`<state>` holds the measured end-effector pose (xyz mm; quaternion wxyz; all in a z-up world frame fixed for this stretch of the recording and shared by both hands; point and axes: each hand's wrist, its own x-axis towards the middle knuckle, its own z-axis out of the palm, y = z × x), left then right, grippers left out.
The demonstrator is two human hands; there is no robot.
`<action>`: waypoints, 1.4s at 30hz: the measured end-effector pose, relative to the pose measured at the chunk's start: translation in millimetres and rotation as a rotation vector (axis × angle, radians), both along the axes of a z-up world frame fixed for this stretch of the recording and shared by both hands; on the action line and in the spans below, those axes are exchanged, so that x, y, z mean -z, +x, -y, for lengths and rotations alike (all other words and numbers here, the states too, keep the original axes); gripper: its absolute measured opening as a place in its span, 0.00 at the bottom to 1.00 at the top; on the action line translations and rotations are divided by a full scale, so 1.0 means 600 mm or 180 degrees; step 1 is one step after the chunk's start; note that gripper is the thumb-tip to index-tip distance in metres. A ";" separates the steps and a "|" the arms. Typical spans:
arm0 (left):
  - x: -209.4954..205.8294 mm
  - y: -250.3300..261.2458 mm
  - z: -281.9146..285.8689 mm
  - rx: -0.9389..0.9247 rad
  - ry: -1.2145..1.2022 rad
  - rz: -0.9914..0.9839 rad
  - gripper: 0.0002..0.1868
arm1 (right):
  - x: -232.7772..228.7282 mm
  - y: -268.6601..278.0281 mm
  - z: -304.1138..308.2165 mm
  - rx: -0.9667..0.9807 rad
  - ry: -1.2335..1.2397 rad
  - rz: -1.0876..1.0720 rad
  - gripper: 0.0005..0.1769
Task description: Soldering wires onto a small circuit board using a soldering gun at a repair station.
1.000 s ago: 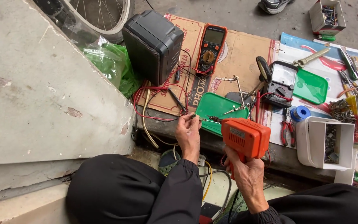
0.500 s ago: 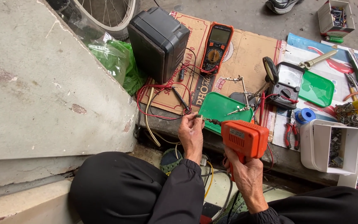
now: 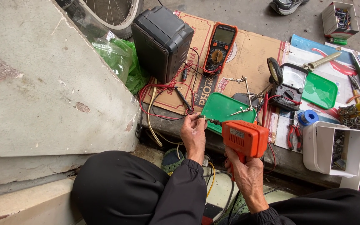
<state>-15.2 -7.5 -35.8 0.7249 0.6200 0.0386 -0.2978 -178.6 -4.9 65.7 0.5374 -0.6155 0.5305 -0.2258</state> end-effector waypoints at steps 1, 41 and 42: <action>0.001 0.000 0.000 0.0001 0.0000 -0.0001 0.13 | 0.000 0.000 0.000 0.0001 0.0000 -0.0001 0.15; 0.018 0.000 0.005 -0.0022 -0.0029 0.0017 0.12 | 0.016 -0.007 0.002 -0.0004 0.0005 0.0035 0.17; 0.021 0.000 0.005 -0.0030 -0.0045 0.0025 0.12 | 0.015 -0.007 0.002 -0.0033 -0.0033 0.0023 0.17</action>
